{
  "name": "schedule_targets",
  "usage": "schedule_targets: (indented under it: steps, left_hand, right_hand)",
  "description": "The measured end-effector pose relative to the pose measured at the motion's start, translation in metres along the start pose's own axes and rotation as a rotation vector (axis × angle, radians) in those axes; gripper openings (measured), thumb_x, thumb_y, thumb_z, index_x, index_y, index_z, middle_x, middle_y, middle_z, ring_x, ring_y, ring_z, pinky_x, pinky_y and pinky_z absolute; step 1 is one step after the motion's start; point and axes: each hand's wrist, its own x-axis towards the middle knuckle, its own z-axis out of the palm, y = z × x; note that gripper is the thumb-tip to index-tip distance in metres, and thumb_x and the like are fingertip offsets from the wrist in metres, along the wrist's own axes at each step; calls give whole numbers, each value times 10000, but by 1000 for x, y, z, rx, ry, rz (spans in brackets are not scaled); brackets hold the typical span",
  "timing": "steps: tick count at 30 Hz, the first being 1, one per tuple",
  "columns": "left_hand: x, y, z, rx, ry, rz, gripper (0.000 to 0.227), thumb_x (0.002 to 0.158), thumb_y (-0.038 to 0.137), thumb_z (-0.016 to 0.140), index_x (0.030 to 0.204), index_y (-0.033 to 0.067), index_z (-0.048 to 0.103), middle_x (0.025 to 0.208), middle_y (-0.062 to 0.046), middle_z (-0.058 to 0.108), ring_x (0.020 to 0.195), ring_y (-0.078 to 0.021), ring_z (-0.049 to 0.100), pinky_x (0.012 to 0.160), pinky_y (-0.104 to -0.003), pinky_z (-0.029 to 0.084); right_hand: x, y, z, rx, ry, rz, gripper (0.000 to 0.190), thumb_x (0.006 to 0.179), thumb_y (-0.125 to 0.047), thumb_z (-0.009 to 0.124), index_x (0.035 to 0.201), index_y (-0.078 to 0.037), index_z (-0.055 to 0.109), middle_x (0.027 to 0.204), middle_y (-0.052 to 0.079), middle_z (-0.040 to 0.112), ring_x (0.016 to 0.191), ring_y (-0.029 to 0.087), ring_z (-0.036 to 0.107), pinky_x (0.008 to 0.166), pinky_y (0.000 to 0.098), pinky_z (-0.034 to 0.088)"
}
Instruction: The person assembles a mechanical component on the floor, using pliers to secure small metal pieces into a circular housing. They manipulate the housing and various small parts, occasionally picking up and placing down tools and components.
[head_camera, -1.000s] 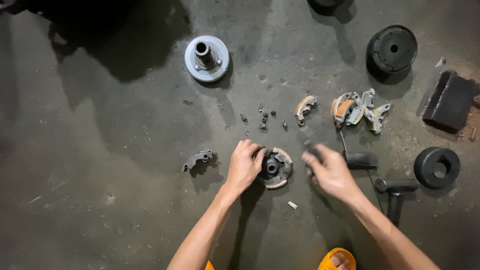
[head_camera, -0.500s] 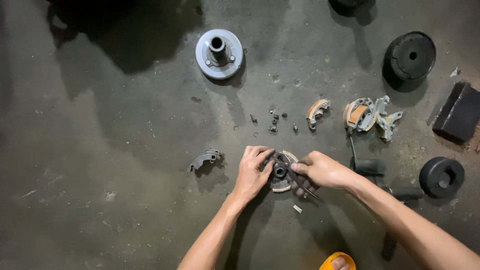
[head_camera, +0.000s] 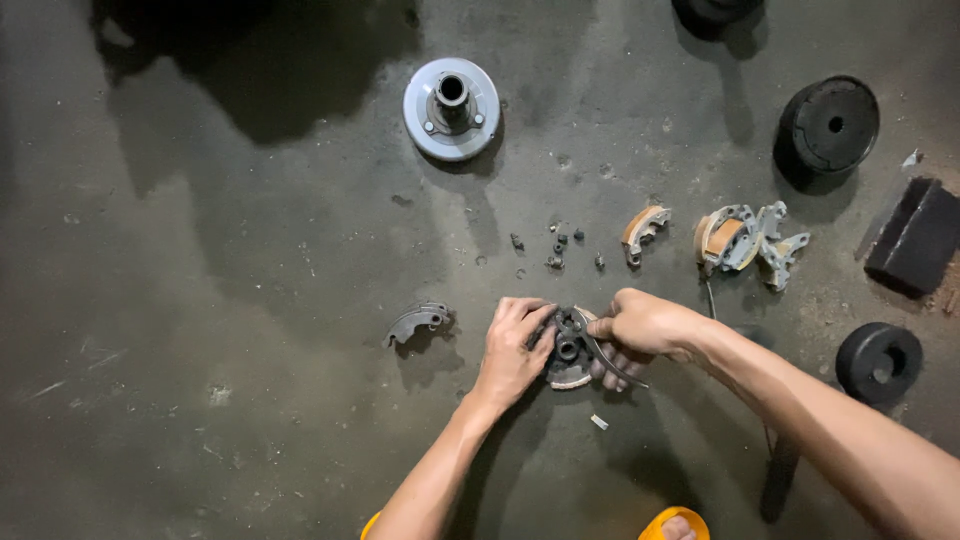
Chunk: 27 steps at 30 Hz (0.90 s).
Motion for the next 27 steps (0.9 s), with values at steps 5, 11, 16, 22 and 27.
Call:
schedule_targets:
  steps: [5,11,16,22,27]
  left_hand:
    - [5,10,-6,10,3,26,261,853,34,734,1114,47,738,1031,-129,711,987,-337,656,881,-457,557]
    - [2,3,-2,12,15,46,246,865,42,728,1111,43,738,1019,-123,709,977,-328,657,881,-446,549]
    - [2,5,-3,6,29,54,229,887,58,716,1115,44,734,1024,-117,709,989,-325,655,890,-437,547]
    - [2,4,-3,8,23,56,225,904,82,714,1126,58,734,1039,-112,703,995,-319,644,906,-432,544]
    - [3,5,-4,14,14,56,222,889,69,724,1110,57,741,1020,-112,707,994,-320,655,902,-438,549]
  right_hand:
    - [-2,-9,3,-117,14,19,420,1053,-137,498,891,220,647,701,357,727,592,423,759,510,512,636]
    - [1,-6,4,-152,34,6,463,1062,-165,485,856,213,655,657,329,712,551,389,752,490,491,639]
    - [-4,-14,8,-250,35,6,508,1065,-184,451,800,171,699,623,297,726,537,365,761,493,462,644]
    - [-2,-11,12,-216,56,-1,504,1066,-189,492,836,228,658,632,314,698,533,386,745,457,490,641]
    - [-29,-25,32,-635,179,-28,517,1004,-389,592,942,90,777,886,299,747,936,419,763,790,522,596]
